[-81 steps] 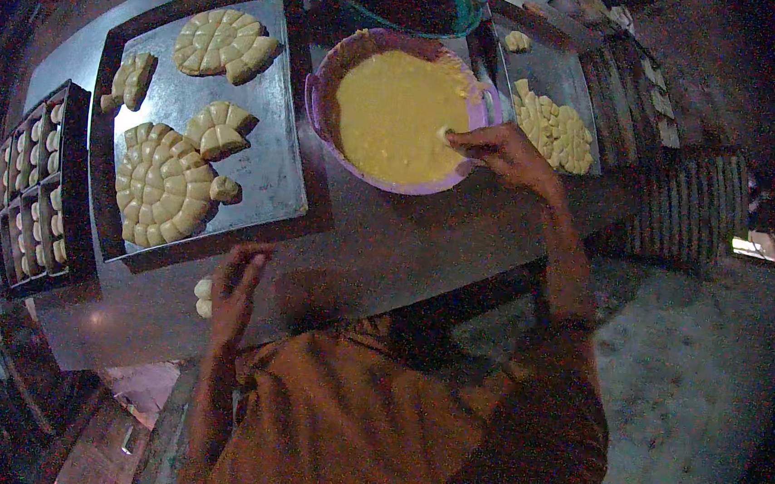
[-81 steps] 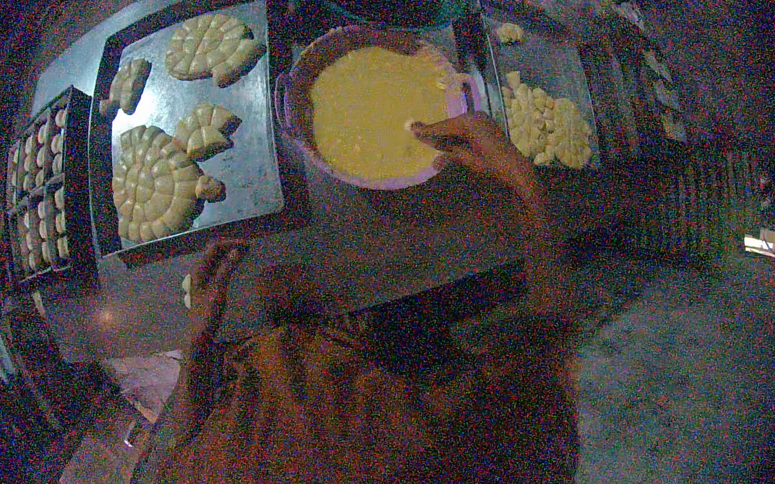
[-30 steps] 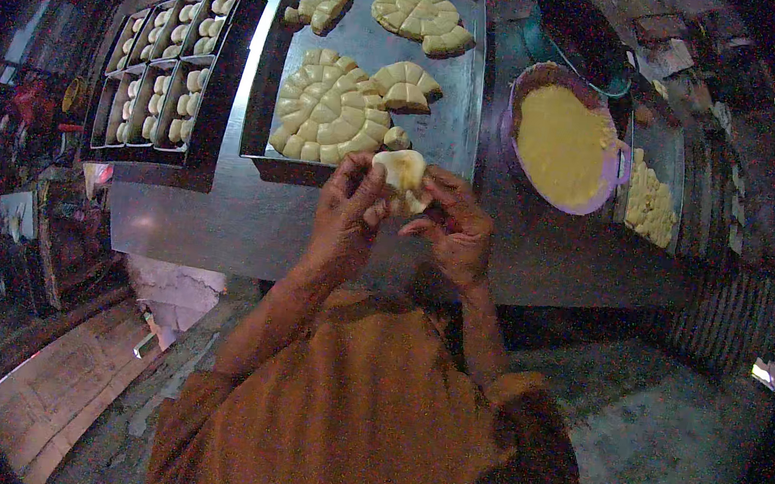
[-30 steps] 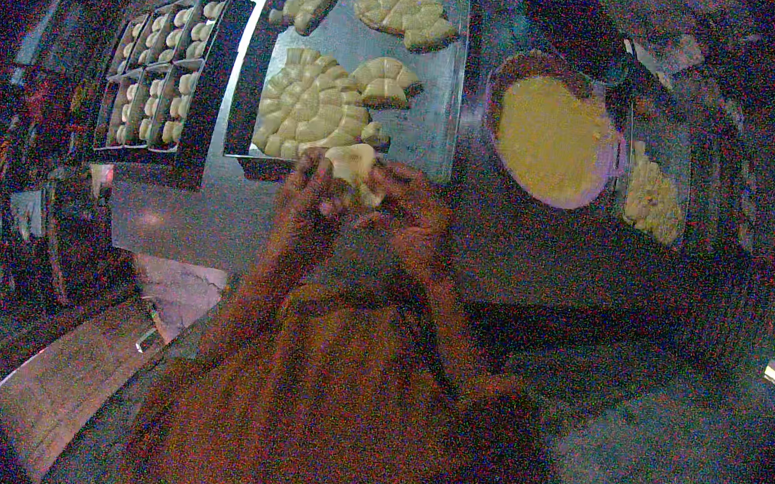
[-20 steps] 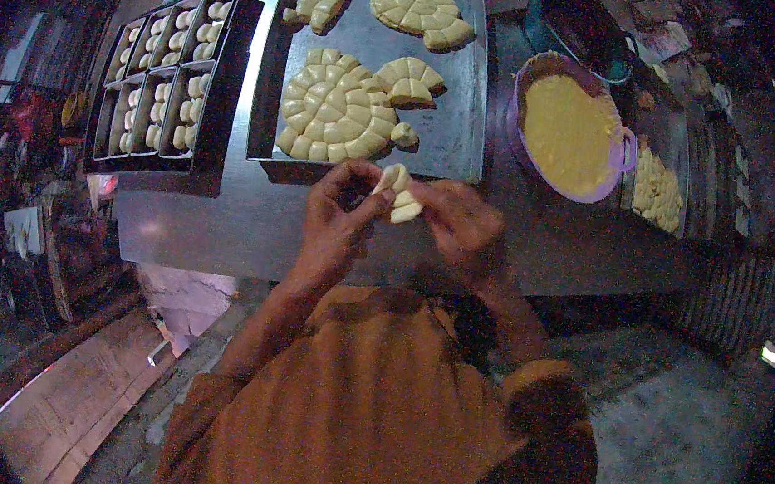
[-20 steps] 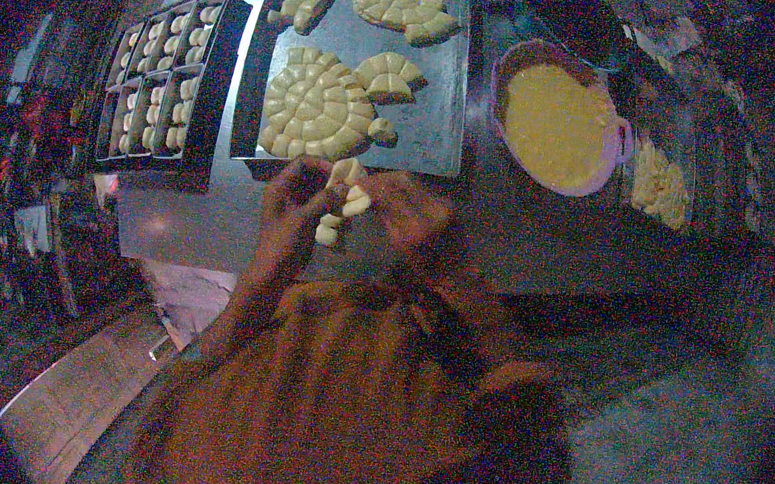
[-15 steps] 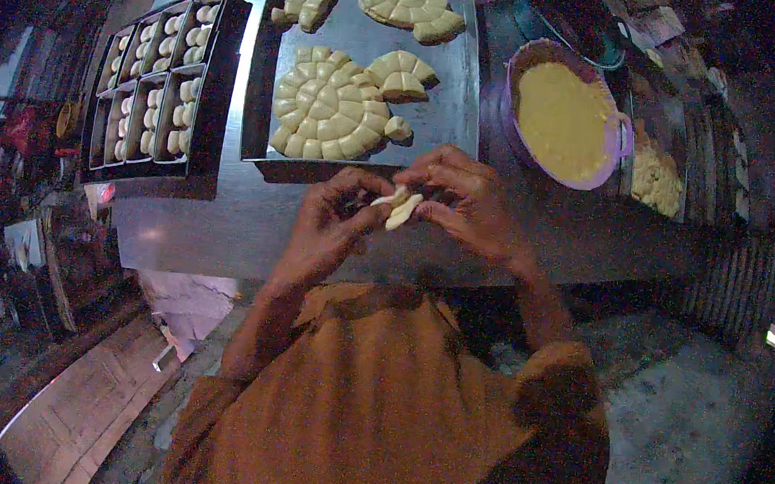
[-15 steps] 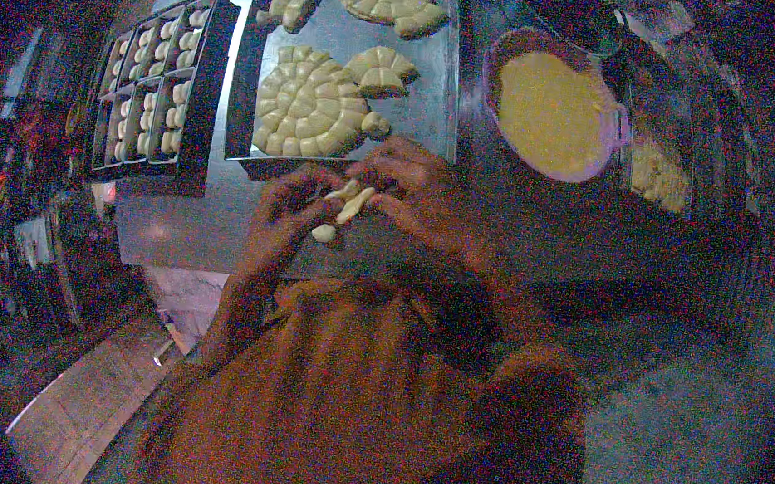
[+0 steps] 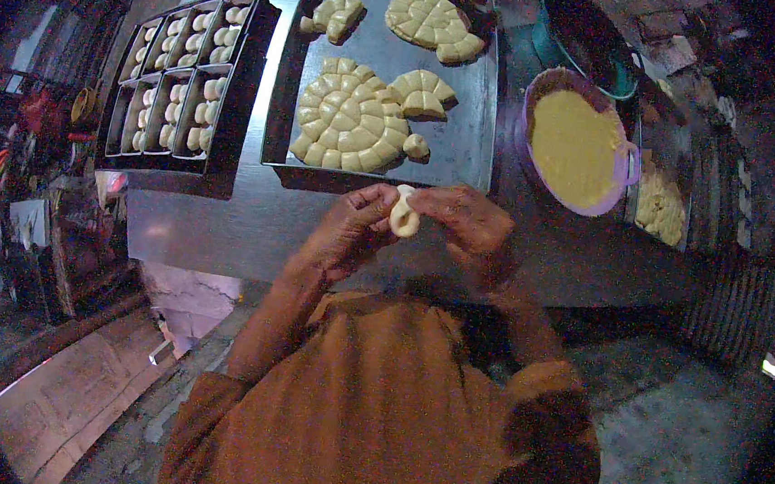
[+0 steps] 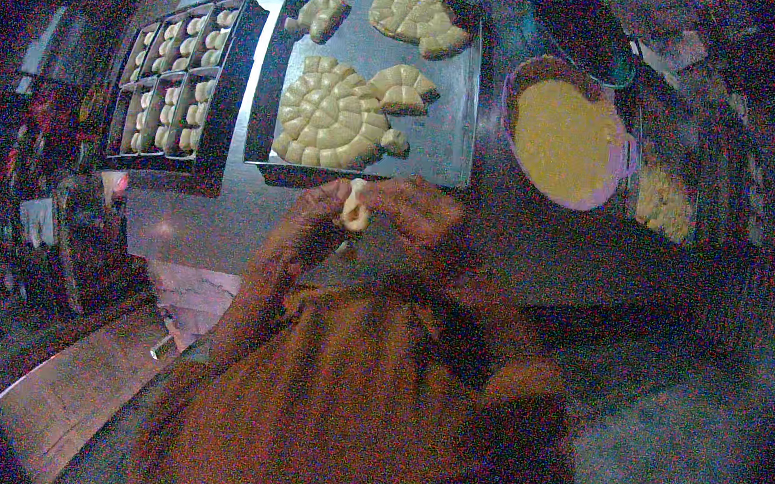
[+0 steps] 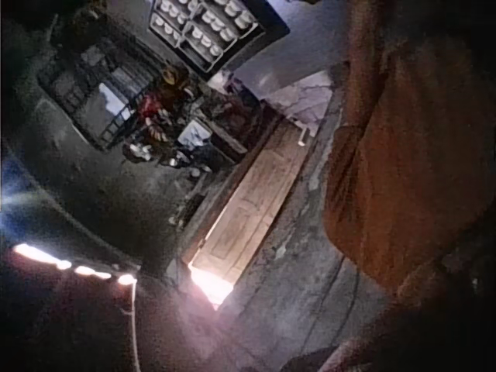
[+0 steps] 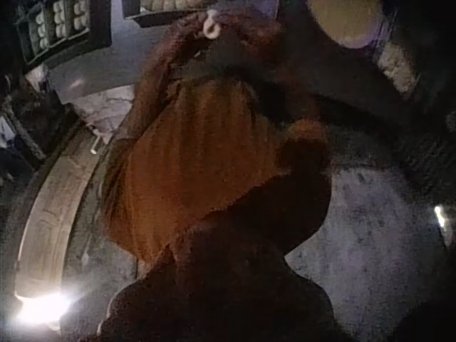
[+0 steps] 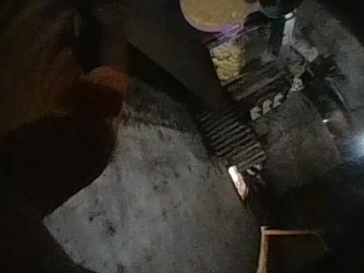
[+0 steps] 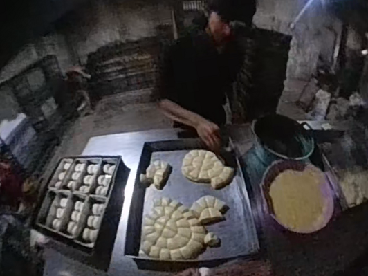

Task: The person fills small pieces of dough with a dark filling, shapes them into rolls, and places them onto metal baking trays.

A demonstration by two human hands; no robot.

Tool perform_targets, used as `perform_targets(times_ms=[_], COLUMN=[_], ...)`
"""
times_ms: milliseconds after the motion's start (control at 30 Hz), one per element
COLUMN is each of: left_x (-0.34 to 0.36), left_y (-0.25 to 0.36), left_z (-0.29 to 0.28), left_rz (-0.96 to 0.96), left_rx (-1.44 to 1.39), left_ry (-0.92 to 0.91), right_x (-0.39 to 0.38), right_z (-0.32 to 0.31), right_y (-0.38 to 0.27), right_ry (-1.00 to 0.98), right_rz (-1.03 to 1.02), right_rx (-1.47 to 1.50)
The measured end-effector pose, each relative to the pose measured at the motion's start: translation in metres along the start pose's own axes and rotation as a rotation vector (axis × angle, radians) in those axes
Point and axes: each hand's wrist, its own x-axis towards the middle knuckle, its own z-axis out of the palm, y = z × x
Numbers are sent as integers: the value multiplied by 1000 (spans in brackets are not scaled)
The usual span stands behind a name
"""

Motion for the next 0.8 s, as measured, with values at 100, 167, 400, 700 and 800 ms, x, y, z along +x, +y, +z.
perform_targets(times_ms=[100, 167, 400, 700, 800], left_x=[6, 7, 8, 3, 4], left_y=[-7, -8, -9, 1, -9], left_z=[2, 7, -4, 18, 20], left_rz=[51, 103, 159, 343, 511], left_rx=[-143, -161, -17, 309, 427], left_ry=[68, 102, 117, 187, 293], right_x=[-13, -11, -13, -8, -15], right_z=[23, 35, 55, 44, 48], right_y=[-1, -19, -17, -8, -3], right_ry=[81, 149, 259, 308, 251], right_rz=[77, 136, 270, 600, 499], right_rx=[-244, -373, -312, 43, 28])
